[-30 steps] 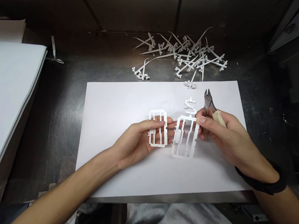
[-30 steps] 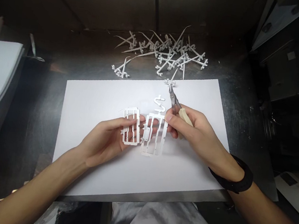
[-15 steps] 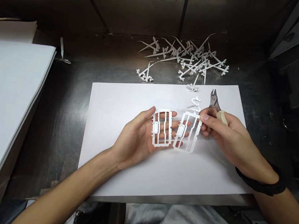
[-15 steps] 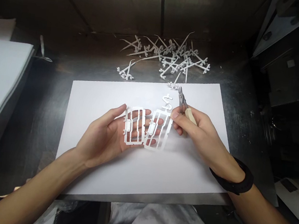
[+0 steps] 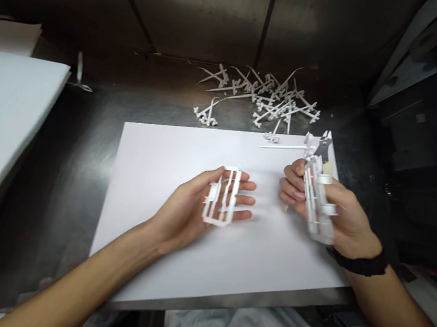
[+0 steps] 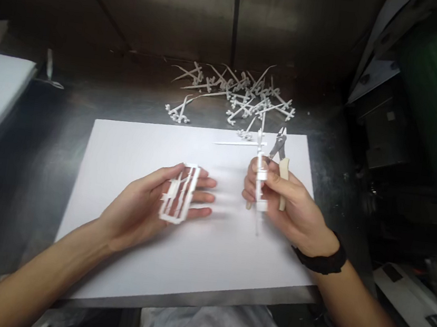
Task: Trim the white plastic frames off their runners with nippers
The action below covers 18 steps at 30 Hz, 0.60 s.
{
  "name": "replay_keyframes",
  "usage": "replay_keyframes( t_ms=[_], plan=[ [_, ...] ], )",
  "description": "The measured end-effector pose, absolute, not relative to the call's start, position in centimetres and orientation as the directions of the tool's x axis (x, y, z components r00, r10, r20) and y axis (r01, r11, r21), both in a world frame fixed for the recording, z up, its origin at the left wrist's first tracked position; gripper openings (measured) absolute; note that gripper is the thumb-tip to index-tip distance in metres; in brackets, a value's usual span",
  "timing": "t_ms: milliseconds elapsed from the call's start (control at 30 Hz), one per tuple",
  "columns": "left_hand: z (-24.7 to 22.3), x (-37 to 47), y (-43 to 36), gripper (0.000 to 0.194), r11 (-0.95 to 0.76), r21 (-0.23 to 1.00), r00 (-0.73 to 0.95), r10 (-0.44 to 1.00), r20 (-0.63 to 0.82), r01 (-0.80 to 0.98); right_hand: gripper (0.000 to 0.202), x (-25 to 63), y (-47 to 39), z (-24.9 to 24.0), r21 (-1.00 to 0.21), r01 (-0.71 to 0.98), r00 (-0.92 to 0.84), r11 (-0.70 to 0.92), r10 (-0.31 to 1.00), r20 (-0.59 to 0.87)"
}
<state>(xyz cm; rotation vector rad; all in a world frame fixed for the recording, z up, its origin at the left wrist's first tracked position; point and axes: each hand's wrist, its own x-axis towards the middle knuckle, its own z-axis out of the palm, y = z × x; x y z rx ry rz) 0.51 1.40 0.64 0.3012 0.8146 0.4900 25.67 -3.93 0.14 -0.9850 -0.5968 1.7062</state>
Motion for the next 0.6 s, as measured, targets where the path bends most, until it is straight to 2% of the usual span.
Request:
replay_keyframes(
  t_ms=[67,167,300,433,500,600],
  plan=[
    [0.8,0.5,1.5,0.024,0.848,0.459,0.514,0.528,-0.676,-0.266,0.038,25.9,-3.5,1.0,-0.701,-0.631,-0.155,-0.333,0.939,-0.307],
    [0.8,0.4,1.6,0.019,0.855,0.485,0.447,0.513,-0.733,-0.187,0.053,26.4,-3.3,1.8,-0.688,-0.677,-0.098,-0.262,0.958,-0.268],
    [-0.2,-0.2,1.6,0.026,0.865,0.473,0.533,0.482,-0.695,-0.165,0.061,27.1,-3.7,1.7,-0.681,-0.715,-0.031,-0.158,0.98,-0.195],
    [-2.0,-0.6,1.7,0.023,0.855,0.479,0.588,0.494,-0.64,-0.198,0.062,27.6,-3.9,1.4,-0.653,-0.748,0.032,-0.12,0.976,-0.216],
    [-2.5,-0.7,1.8,0.022,0.856,0.473,0.583,0.499,-0.642,-0.211,0.057,27.6,-3.7,1.3,-0.567,-0.816,0.003,-0.112,0.98,-0.198],
    [-2.5,-0.8,1.9,0.018,0.869,0.418,0.578,0.49,-0.653,-0.265,0.049,27.7,-3.4,1.3,-0.37,-0.921,-0.087,-0.123,0.99,-0.111]
  ],
)
